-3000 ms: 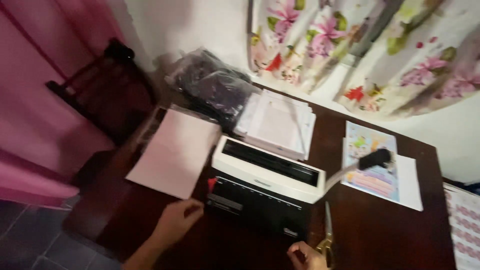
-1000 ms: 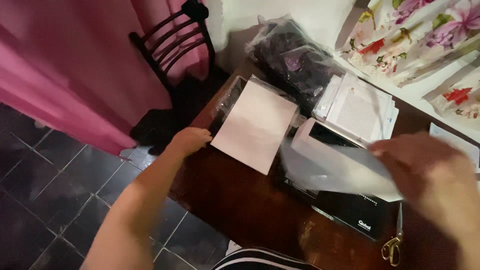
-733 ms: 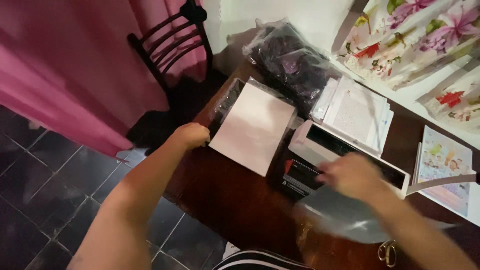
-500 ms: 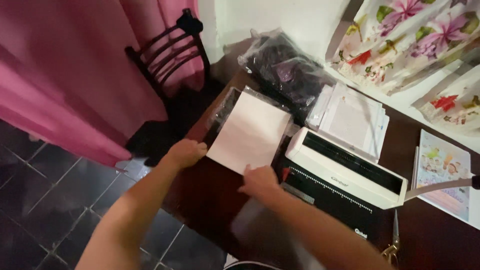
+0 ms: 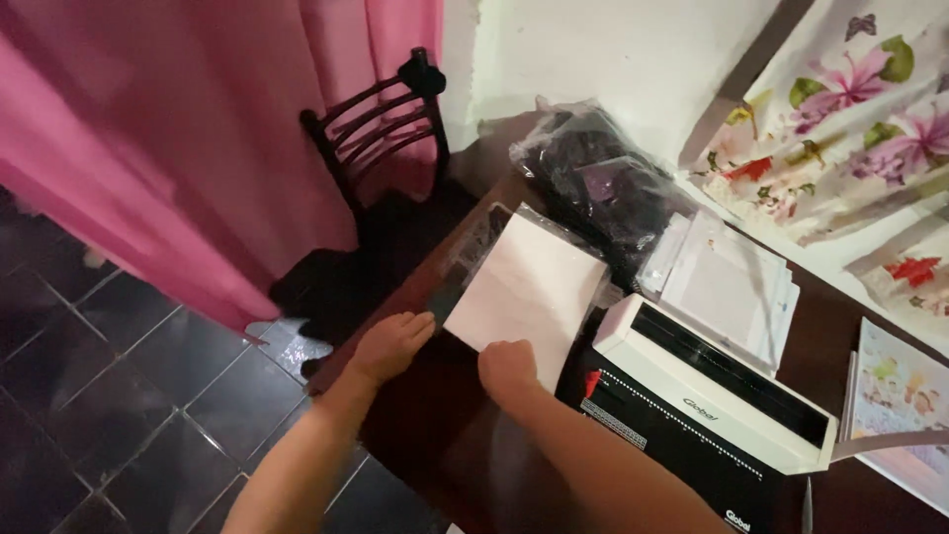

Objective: Organizing and trimming printed pages and covers to prepare a book for spiral binding.

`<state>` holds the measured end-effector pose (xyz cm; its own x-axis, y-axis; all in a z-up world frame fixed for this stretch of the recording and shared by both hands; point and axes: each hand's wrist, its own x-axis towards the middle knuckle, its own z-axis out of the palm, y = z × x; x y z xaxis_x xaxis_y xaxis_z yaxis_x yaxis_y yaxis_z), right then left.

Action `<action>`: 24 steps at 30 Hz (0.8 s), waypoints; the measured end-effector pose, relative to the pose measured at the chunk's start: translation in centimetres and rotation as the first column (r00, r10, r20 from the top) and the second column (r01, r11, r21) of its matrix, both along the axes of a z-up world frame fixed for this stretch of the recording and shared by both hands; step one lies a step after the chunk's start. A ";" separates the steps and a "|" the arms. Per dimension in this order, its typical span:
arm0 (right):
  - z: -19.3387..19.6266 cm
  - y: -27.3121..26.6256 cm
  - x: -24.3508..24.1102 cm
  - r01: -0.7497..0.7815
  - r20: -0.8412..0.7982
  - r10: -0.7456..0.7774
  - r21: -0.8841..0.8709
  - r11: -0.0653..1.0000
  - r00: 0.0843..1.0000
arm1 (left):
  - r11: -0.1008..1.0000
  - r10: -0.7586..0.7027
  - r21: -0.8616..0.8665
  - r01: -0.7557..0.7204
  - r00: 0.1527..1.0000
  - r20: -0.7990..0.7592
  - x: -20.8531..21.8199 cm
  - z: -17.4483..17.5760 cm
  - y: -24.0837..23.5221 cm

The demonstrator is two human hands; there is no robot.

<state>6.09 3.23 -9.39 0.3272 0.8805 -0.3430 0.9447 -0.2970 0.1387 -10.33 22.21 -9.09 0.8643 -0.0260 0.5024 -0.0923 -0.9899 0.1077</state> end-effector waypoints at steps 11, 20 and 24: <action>7.2 -0.4 -0.4 0.038 -0.118 -0.048 -0.084 0.996 0.992 | 0.862 0.175 -0.486 -0.144 0.984 0.019 -1.8 -0.9 -0.9; 7.3 -1.4 -6.1 -0.241 -0.120 0.230 -0.080 0.967 0.966 | 0.621 0.467 -0.733 -0.275 0.882 0.064 -4.8 -0.9 -4.6; 8.1 -1.8 -6.4 -0.341 -0.091 0.339 -0.012 0.940 0.936 | 0.048 0.661 -0.999 -0.012 0.750 0.022 -4.1 -6.1 -6.1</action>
